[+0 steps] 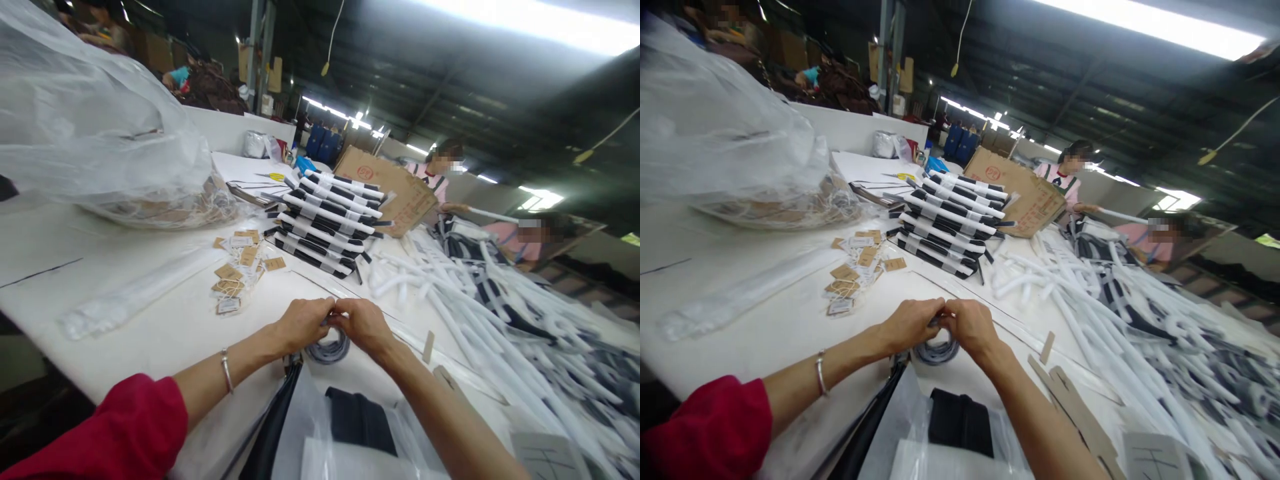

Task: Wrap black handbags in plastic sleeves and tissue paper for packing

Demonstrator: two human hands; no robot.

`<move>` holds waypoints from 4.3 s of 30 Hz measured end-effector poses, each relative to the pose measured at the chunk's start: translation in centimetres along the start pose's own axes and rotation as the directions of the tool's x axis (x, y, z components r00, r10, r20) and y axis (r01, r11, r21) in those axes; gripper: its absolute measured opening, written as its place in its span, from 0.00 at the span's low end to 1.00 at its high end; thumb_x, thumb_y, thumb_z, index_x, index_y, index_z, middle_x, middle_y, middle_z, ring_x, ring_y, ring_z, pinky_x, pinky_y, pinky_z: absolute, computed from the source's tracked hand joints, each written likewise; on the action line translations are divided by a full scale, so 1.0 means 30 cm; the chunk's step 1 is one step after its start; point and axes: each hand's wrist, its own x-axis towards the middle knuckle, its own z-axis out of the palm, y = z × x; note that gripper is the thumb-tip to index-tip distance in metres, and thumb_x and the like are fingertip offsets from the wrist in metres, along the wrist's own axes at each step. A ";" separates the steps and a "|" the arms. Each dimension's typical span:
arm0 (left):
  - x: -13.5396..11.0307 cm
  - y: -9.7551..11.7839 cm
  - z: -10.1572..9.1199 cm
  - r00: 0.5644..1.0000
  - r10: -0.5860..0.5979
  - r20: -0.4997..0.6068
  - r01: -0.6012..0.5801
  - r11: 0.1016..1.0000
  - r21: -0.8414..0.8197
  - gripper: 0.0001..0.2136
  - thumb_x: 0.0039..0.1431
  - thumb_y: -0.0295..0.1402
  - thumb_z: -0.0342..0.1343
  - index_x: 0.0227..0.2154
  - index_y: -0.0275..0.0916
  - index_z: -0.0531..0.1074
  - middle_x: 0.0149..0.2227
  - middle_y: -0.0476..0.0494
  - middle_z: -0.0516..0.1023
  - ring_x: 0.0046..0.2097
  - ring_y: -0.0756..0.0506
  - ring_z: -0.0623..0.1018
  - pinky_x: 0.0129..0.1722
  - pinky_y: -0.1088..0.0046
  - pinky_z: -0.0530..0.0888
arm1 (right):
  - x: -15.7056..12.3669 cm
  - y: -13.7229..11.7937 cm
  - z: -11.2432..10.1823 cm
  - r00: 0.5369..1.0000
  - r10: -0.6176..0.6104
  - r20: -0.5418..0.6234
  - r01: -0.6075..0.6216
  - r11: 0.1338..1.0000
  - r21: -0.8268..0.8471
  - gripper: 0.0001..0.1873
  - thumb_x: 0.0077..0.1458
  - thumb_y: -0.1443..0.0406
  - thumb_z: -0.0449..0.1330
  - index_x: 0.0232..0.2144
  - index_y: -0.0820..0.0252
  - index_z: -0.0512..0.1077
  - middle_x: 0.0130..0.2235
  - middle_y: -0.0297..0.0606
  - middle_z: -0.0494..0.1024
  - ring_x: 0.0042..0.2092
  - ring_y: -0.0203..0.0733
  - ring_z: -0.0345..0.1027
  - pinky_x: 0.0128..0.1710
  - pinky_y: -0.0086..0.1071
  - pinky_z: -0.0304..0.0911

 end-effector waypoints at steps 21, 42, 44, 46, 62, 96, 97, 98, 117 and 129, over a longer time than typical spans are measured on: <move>-0.240 0.237 -0.185 0.947 0.008 0.322 0.243 0.639 -0.730 0.11 0.48 0.41 0.56 0.24 0.37 0.70 0.26 0.51 0.71 0.30 0.49 0.69 0.33 0.73 0.66 | -0.505 -0.174 -0.015 0.591 -0.479 -0.649 0.364 0.876 -0.316 0.12 0.66 0.73 0.50 0.31 0.60 0.69 0.37 0.39 0.80 0.36 0.41 0.71 0.44 0.39 0.58; -0.456 0.335 -0.078 0.995 0.093 0.037 -0.076 0.945 -0.319 0.10 0.54 0.40 0.61 0.34 0.40 0.73 0.34 0.48 0.78 0.37 0.44 0.75 0.39 0.70 0.68 | -0.569 -0.153 0.016 0.928 -0.261 -0.267 0.307 0.940 0.147 0.14 0.46 0.67 0.72 0.29 0.59 0.69 0.31 0.34 0.75 0.35 0.41 0.67 0.41 0.35 0.56; -0.464 0.334 -0.057 0.998 0.010 0.060 0.013 0.924 -0.382 0.11 0.55 0.43 0.60 0.32 0.39 0.72 0.31 0.49 0.78 0.35 0.45 0.75 0.36 0.71 0.68 | -0.554 -0.152 0.013 0.940 -0.279 -0.195 0.312 0.936 0.165 0.14 0.46 0.65 0.72 0.30 0.59 0.69 0.30 0.33 0.75 0.35 0.41 0.67 0.39 0.33 0.55; -0.471 0.334 -0.036 0.995 -0.070 0.069 0.093 0.899 -0.427 0.10 0.55 0.41 0.59 0.31 0.39 0.71 0.29 0.50 0.77 0.32 0.47 0.74 0.33 0.72 0.68 | -0.541 -0.153 0.011 0.944 -0.299 -0.139 0.320 0.933 0.163 0.15 0.45 0.65 0.73 0.30 0.59 0.69 0.31 0.33 0.74 0.35 0.40 0.66 0.37 0.32 0.54; -0.489 0.332 -0.034 0.977 -0.184 0.103 0.211 0.830 -0.516 0.09 0.53 0.40 0.56 0.27 0.40 0.68 0.26 0.53 0.70 0.30 0.48 0.69 0.31 0.73 0.65 | -0.860 0.086 -0.078 0.797 0.345 -0.495 -0.056 0.859 0.508 0.09 0.54 0.57 0.64 0.36 0.54 0.77 0.39 0.37 0.81 0.42 0.46 0.73 0.45 0.38 0.63; -0.446 0.249 0.006 0.973 -0.162 0.166 0.220 0.872 -0.438 0.21 0.51 0.57 0.56 0.31 0.42 0.72 0.27 0.52 0.77 0.31 0.45 0.74 0.30 0.74 0.67 | -1.384 0.450 0.245 -0.063 0.995 -0.078 -0.273 0.058 0.960 0.12 0.29 0.56 0.67 0.15 0.55 0.71 0.22 0.38 0.77 0.32 0.51 0.73 0.30 0.39 0.66; -0.445 0.254 0.003 0.972 -0.168 0.162 0.224 0.867 -0.444 0.20 0.50 0.56 0.56 0.30 0.42 0.72 0.27 0.52 0.77 0.31 0.45 0.74 0.30 0.74 0.67 | -1.381 0.435 0.243 -0.044 0.995 -0.090 -0.289 0.074 0.955 0.12 0.30 0.56 0.67 0.15 0.55 0.72 0.22 0.38 0.78 0.33 0.52 0.73 0.31 0.40 0.66; -0.447 0.260 -0.002 0.973 -0.172 0.156 0.225 0.864 -0.451 0.20 0.50 0.55 0.56 0.30 0.42 0.72 0.27 0.52 0.76 0.31 0.45 0.74 0.30 0.74 0.67 | -1.374 0.414 0.234 -0.014 0.995 -0.103 -0.300 0.094 0.949 0.12 0.30 0.56 0.67 0.16 0.55 0.74 0.23 0.38 0.79 0.35 0.53 0.74 0.33 0.40 0.67; -0.485 0.303 -0.021 0.976 -0.197 0.093 0.210 0.742 -0.636 0.08 0.51 0.38 0.58 0.27 0.39 0.70 0.28 0.51 0.72 0.32 0.48 0.70 0.31 0.75 0.65 | -0.658 -0.332 0.206 0.752 0.456 -0.475 0.077 0.656 0.751 0.07 0.56 0.59 0.64 0.31 0.54 0.80 0.59 0.45 0.71 0.65 0.59 0.54 0.64 0.64 0.45; -0.480 0.278 -0.022 0.970 -0.181 0.164 0.242 0.626 -0.742 0.09 0.52 0.38 0.58 0.28 0.38 0.70 0.27 0.53 0.72 0.30 0.49 0.70 0.29 0.76 0.65 | -0.639 -0.331 0.201 0.745 0.533 -0.400 -0.028 0.625 0.780 0.09 0.54 0.57 0.64 0.31 0.54 0.80 0.56 0.42 0.74 0.63 0.52 0.59 0.65 0.51 0.49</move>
